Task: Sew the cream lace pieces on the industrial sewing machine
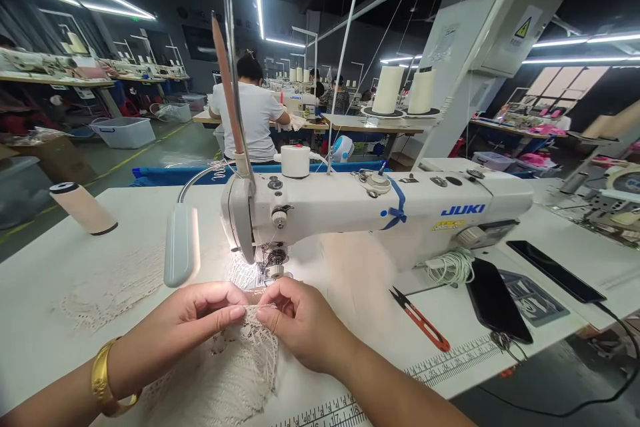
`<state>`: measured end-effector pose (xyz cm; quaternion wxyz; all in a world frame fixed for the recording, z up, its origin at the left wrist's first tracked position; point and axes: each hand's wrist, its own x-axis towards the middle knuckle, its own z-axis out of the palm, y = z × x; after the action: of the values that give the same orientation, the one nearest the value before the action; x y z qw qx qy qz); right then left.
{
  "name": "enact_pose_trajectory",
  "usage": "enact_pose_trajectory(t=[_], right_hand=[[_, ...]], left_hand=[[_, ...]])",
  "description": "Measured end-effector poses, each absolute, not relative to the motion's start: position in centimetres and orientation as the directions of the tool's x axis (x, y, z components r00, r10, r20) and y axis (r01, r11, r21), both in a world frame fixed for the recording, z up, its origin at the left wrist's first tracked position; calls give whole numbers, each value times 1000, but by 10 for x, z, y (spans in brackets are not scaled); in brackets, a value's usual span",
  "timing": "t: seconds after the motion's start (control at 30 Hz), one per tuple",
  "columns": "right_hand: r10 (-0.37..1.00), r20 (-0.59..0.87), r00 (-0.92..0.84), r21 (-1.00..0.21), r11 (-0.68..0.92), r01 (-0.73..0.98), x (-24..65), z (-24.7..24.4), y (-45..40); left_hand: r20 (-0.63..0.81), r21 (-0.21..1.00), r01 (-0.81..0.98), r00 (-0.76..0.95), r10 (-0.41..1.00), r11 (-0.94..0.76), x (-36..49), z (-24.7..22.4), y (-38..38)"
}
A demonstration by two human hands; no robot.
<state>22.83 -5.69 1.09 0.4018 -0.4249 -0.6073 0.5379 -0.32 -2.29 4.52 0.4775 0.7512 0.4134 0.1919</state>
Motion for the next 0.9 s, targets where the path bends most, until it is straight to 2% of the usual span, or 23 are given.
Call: enact_pose_trajectory(t=[0.23,0.47,0.63,0.9], right_hand=[[950,31,-310,-999,38,17,229,4,-56],[956,-16,-294,-998,0,56,230,4,-56],[947,56,-315,-998,44,-46,231,8,-55],[951,74,-300,-997,63,-47,233,1,-54]], left_hand=[[-169,893,439,534,829,-101,4,46,-27],[-121,884,442,532,838,-152,2,40,-27],[-130,880,447,550,825,-159,2,44,-27],[-105,883,434,557,824,-180,0,41,-24]])
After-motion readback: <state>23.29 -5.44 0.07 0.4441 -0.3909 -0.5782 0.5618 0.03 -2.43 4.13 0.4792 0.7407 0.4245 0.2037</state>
